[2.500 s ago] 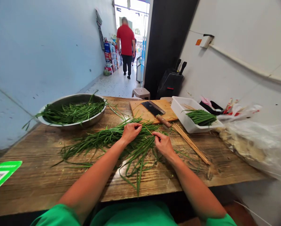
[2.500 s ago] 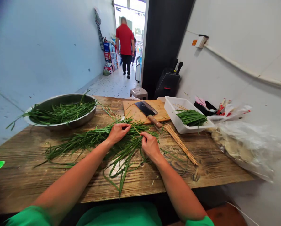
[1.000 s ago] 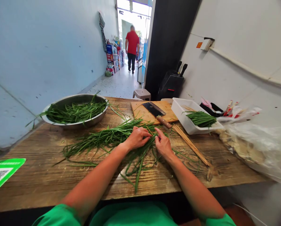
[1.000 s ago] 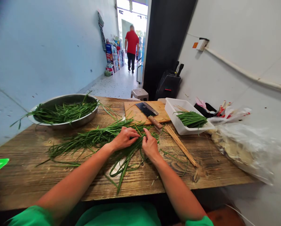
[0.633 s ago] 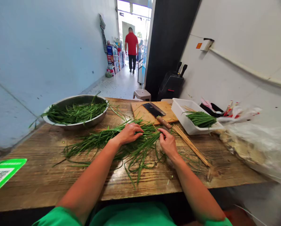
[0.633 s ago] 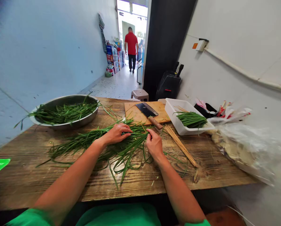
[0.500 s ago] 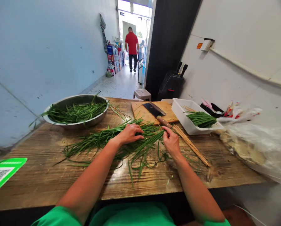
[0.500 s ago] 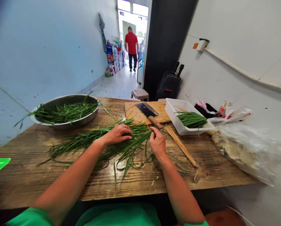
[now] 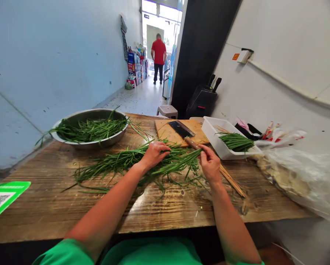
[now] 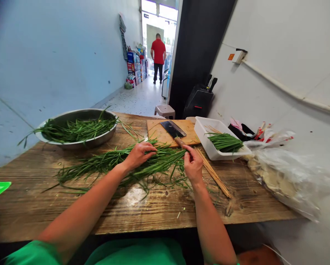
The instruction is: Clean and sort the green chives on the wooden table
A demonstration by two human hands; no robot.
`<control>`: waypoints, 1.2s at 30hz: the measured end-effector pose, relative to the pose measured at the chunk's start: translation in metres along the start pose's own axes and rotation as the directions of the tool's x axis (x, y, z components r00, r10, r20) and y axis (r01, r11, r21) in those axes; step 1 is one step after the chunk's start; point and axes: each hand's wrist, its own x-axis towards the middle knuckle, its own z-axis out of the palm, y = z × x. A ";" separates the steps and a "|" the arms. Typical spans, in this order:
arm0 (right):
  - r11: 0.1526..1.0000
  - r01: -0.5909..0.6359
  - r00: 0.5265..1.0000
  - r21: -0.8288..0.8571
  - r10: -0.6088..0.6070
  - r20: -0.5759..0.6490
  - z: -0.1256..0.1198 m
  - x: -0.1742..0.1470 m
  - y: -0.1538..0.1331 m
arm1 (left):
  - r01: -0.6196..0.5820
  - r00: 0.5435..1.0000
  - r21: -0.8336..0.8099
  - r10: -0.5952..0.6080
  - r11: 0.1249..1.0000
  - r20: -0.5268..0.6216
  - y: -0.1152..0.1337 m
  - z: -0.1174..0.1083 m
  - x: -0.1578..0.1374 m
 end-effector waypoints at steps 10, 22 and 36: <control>0.991 0.119 0.936 0.061 -0.132 0.325 0.023 -0.017 -0.006 | 0.186 0.976 -0.256 -0.209 0.949 -0.066 0.009 0.001 0.005; 0.988 0.002 0.980 -0.154 0.028 0.196 0.022 -0.013 0.002 | 0.449 0.877 -0.430 -0.478 0.783 0.045 -0.016 0.016 0.002; 0.987 0.087 0.954 -0.136 -0.044 0.295 0.038 -0.023 0.002 | 0.519 0.836 -0.590 -0.509 0.618 0.202 0.015 0.012 0.004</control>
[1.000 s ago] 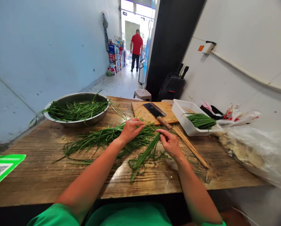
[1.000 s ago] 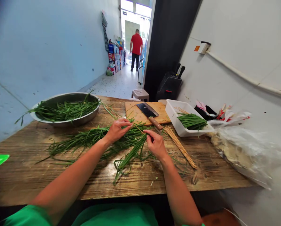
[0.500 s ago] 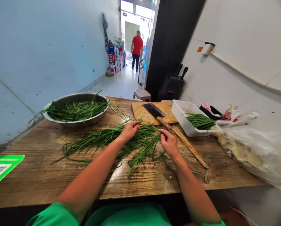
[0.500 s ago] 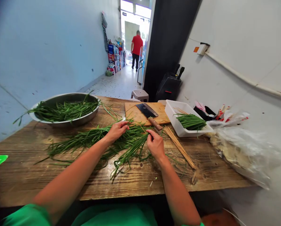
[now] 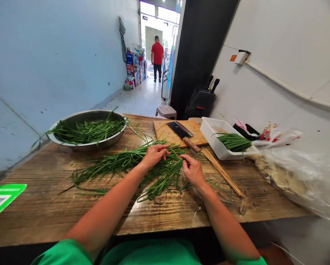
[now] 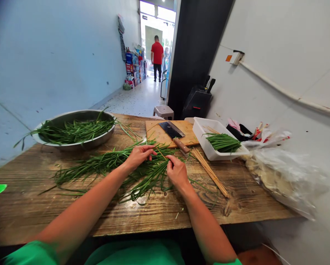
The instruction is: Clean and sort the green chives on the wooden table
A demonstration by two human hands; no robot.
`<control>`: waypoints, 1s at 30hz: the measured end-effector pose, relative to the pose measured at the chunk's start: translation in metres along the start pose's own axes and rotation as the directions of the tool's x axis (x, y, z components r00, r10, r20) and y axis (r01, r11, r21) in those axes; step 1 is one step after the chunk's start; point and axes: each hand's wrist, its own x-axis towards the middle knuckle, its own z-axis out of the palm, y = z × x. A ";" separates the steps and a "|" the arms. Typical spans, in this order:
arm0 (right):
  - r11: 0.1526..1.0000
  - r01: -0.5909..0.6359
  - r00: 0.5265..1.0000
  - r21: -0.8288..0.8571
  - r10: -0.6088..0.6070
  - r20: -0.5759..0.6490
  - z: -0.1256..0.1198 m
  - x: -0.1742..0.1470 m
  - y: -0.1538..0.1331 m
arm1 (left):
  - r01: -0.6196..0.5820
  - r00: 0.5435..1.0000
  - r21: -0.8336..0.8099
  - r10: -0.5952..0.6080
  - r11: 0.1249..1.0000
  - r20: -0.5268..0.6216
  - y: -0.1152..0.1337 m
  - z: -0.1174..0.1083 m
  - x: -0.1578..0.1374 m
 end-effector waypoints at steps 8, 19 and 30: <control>1.000 -0.024 1.000 -0.009 0.024 -0.006 -0.001 0.001 -0.002 | 0.007 1.000 -0.007 -0.007 1.000 0.013 -0.003 0.001 0.001; 0.999 -0.029 1.000 -0.024 0.029 -0.002 0.001 0.000 0.001 | -0.088 0.996 0.084 0.087 0.993 0.012 -0.017 0.001 0.006; 0.999 -0.011 1.000 -0.030 0.011 -0.002 0.000 0.000 0.001 | -0.503 0.847 0.383 0.356 0.775 0.395 0.001 0.019 -0.016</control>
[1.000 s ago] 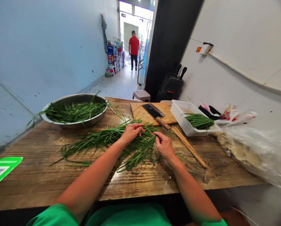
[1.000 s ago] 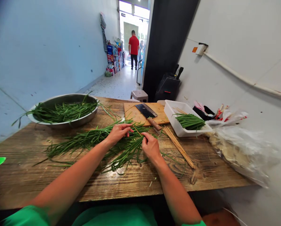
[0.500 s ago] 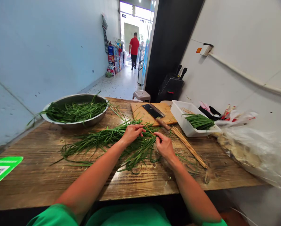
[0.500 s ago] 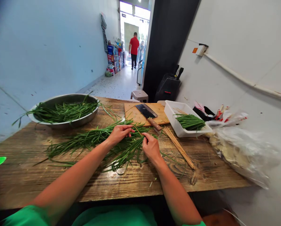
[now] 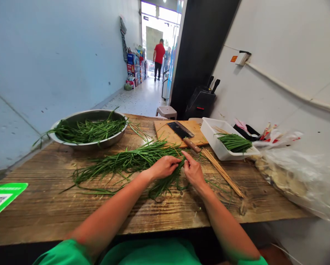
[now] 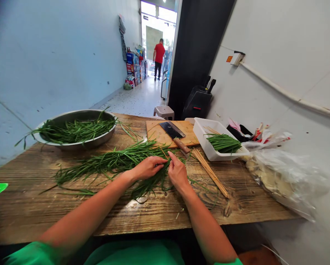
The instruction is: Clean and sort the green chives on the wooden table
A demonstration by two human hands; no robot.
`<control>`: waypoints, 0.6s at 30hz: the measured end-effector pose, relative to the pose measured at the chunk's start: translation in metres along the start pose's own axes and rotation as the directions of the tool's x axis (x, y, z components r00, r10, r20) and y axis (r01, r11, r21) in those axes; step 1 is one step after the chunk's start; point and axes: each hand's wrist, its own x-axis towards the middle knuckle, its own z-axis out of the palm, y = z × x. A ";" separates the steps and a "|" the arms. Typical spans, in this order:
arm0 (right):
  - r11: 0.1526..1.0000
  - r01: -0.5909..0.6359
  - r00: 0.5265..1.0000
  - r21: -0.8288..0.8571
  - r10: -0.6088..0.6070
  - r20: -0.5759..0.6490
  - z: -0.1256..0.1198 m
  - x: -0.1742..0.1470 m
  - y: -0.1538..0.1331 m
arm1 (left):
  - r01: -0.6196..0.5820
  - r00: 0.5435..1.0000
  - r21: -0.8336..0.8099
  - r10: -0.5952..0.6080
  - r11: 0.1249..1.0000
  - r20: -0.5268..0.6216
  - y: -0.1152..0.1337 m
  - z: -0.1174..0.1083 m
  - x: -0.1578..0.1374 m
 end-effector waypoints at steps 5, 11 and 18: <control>0.998 -0.058 0.996 0.021 0.060 -0.073 -0.007 0.005 0.008 | 0.175 0.950 0.330 -0.071 0.928 -0.302 -0.019 -0.025 0.001; 0.996 -0.076 0.986 0.056 0.083 -0.143 -0.015 0.007 0.008 | 0.227 0.961 0.501 -0.109 0.835 -0.255 -0.037 -0.020 -0.001; 0.994 -0.096 0.980 0.051 0.103 -0.168 -0.019 0.007 0.007 | 0.452 0.812 0.330 -0.229 0.829 -0.538 -0.040 -0.054 -0.004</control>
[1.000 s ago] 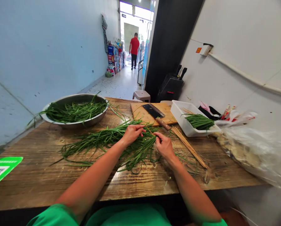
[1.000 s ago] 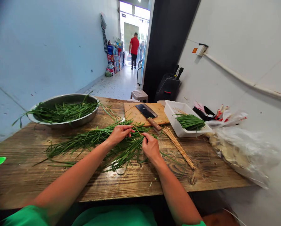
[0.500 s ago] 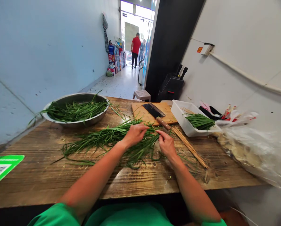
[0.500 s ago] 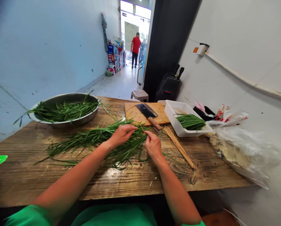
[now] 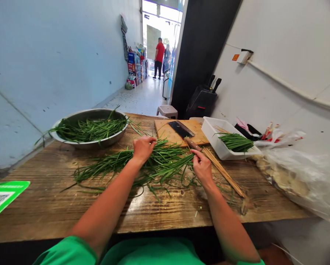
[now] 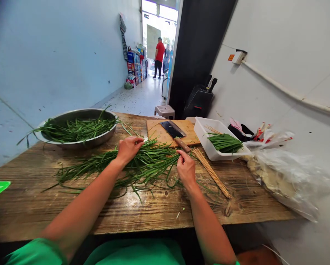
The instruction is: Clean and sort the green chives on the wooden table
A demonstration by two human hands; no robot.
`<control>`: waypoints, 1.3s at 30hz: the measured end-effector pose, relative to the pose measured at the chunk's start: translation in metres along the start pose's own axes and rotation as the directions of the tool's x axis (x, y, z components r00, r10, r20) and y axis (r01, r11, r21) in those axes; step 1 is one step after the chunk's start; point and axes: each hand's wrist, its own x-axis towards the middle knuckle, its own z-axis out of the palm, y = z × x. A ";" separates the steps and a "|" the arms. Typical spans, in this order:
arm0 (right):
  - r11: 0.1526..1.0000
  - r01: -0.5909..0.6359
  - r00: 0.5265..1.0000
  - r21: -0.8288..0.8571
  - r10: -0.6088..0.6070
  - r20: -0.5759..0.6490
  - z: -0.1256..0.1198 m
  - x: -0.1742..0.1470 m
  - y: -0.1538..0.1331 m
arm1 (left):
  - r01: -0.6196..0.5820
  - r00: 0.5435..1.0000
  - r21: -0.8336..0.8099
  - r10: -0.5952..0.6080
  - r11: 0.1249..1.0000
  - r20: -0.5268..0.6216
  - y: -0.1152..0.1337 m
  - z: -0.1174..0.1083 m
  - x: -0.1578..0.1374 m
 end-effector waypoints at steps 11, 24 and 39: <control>0.999 0.017 0.999 -0.045 -0.014 0.048 0.003 -0.001 0.001 | -0.156 0.969 0.162 0.119 0.974 0.217 -0.005 -0.001 -0.001; 0.971 0.235 0.958 0.039 -0.238 0.159 0.019 -0.011 -0.006 | 0.241 0.948 -0.447 -0.110 0.861 0.300 0.021 0.017 -0.007; 0.975 0.223 0.960 0.018 -0.223 0.170 0.020 -0.012 -0.007 | 0.253 0.944 -0.550 -0.079 0.796 0.320 0.025 0.023 -0.009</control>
